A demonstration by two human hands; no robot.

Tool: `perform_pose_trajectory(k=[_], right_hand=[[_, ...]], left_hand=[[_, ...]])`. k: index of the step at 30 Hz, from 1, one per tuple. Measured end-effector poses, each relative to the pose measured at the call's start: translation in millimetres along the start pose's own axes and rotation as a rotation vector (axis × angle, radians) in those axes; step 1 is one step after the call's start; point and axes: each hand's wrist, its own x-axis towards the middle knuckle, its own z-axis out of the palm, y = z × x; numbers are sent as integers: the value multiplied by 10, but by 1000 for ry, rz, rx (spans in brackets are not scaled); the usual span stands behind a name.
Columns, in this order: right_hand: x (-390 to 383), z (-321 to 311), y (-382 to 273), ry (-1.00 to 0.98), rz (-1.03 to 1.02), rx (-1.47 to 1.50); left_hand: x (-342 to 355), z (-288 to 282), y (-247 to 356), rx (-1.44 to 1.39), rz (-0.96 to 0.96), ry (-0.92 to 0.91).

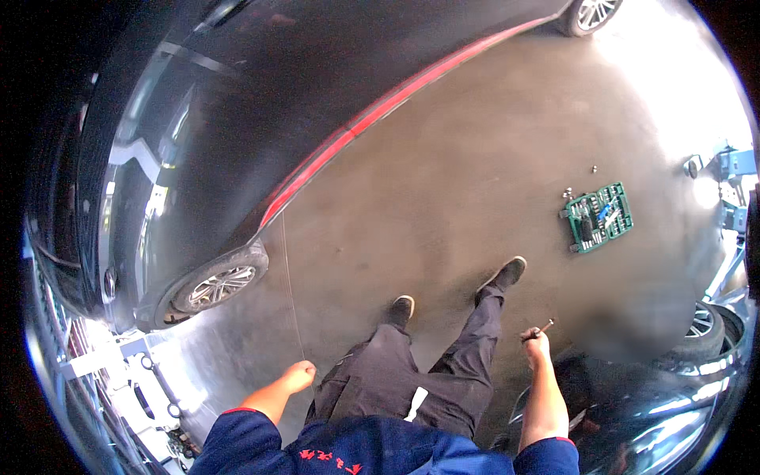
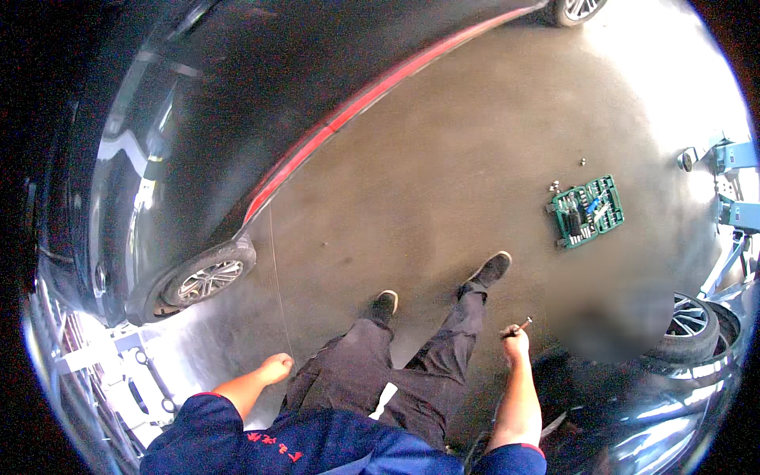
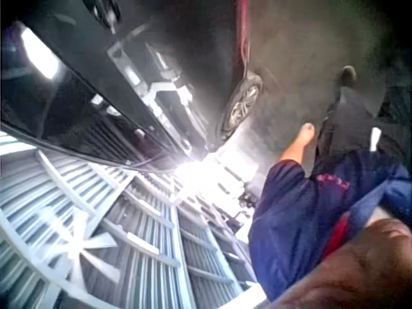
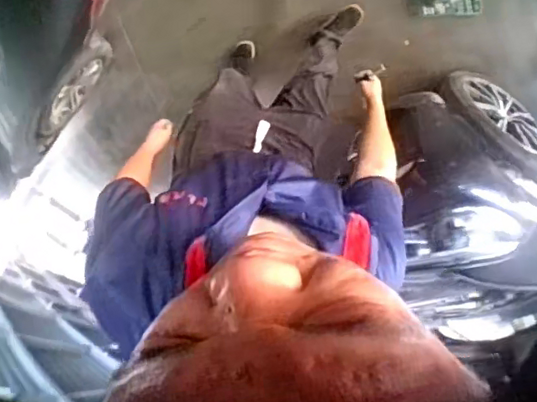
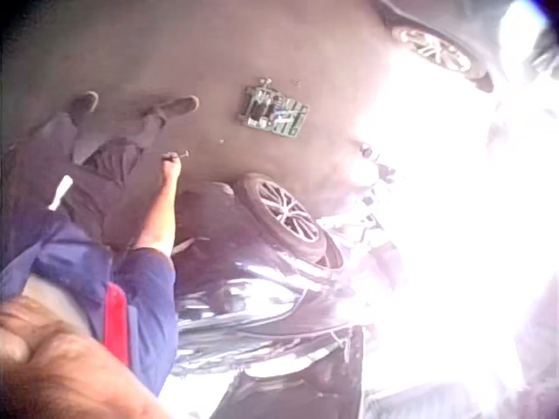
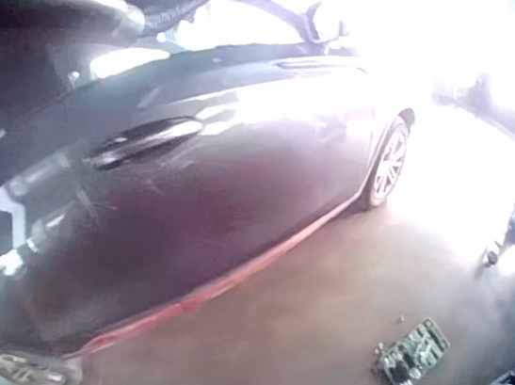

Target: The person selects fasteners from organizer bins on a shelf, walks over to a car, and secures the wheel arch trim onto the vehicle by hand and with a screwdriver.

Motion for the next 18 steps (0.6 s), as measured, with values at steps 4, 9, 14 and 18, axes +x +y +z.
perform_pose_trajectory(k=[4,9,14,18], right_hand=[[-476,346,857,100,40,245],[-1144,1702,1451,-80,141,-98],[-1407,3411,1627,-276,20,-356],[-2204,5078,1528,-332,-175,-720]], left_hand=[[-19,311,-943,-182,12,77],[-797,1294,-2866,-335,-265,-48],[-1192,2363,-4230,-399,-142,74],[-1779,3438,-5204,-372,0,-228]])
